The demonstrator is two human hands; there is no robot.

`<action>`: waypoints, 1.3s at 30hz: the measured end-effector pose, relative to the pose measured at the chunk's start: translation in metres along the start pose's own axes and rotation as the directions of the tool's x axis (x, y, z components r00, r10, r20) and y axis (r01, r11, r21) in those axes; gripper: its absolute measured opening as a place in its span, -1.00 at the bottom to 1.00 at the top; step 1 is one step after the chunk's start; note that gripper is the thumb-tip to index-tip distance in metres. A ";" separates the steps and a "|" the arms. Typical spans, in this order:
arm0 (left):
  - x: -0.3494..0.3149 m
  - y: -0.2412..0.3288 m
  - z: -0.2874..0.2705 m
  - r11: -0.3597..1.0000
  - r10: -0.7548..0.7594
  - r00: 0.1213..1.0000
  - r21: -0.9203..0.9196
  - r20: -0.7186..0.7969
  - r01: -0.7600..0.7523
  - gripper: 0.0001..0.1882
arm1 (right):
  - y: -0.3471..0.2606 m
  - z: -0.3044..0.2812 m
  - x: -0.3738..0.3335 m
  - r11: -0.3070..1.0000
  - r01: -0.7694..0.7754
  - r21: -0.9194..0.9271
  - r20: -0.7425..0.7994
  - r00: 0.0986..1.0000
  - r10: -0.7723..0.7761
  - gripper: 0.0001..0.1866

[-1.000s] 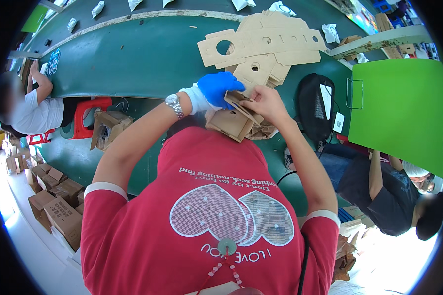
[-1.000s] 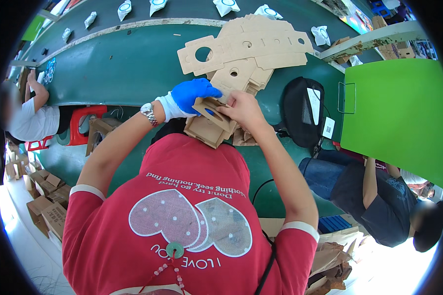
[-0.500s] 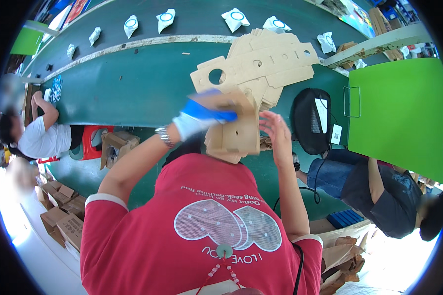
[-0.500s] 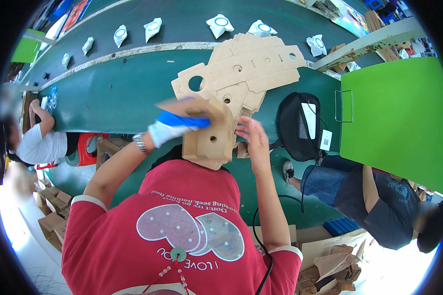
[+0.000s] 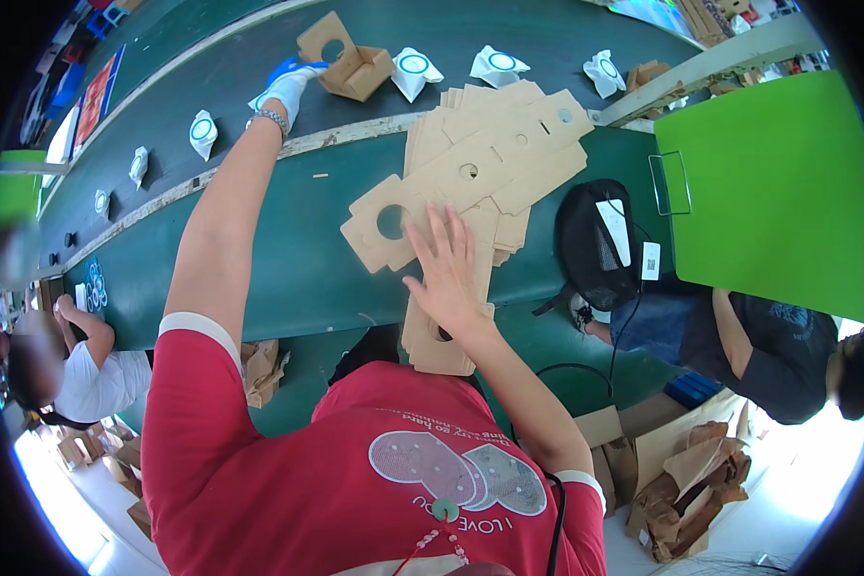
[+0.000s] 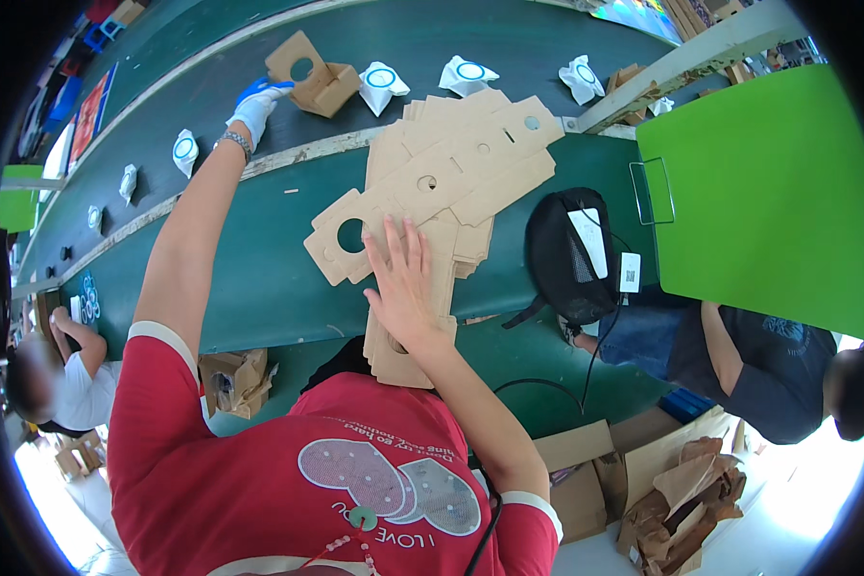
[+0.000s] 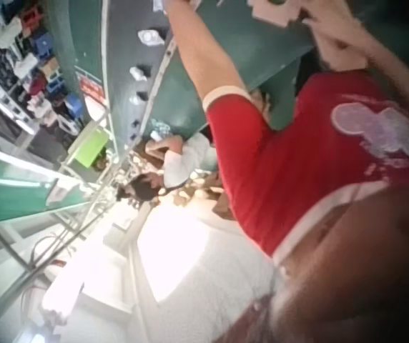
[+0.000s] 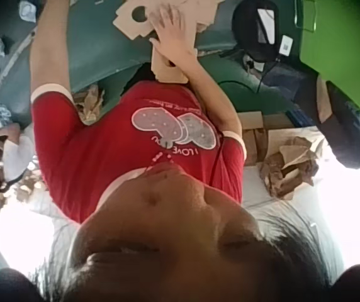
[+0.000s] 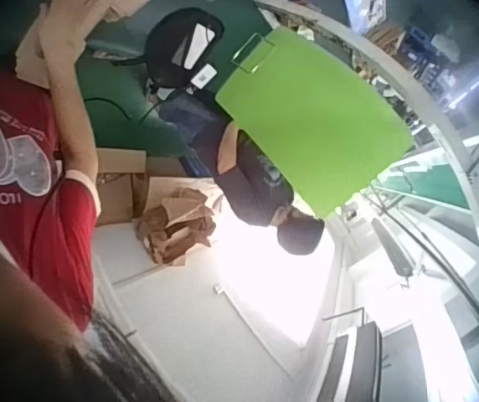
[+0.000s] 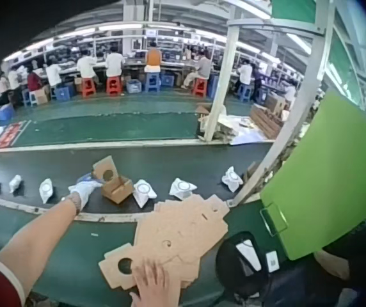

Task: Folding and stacking cardboard box components at an assembly station.

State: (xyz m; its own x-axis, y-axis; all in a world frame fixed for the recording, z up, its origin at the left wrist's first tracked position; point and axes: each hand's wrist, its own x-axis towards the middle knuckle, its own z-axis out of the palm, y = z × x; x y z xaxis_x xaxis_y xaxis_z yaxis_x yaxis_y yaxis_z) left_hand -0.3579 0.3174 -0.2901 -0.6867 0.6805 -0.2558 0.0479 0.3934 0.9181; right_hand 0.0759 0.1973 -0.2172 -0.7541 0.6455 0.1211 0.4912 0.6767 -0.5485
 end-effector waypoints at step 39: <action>-0.511 0.041 0.101 0.870 -0.159 0.767 -0.279 0.622 0.407 -0.58 | -0.022 -0.095 -0.105 -0.013 -0.527 0.850 0.464 0.736 0.493 -0.55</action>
State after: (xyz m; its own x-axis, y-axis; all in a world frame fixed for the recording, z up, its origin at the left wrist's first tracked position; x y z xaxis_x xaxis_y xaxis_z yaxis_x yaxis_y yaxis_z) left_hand 0.0682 0.0478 -0.1521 -0.0831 0.8435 -0.5306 -0.4407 0.4464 0.7787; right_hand 0.1858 0.1488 -0.1391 -0.5154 0.6443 -0.5650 0.0209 -0.6497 -0.7599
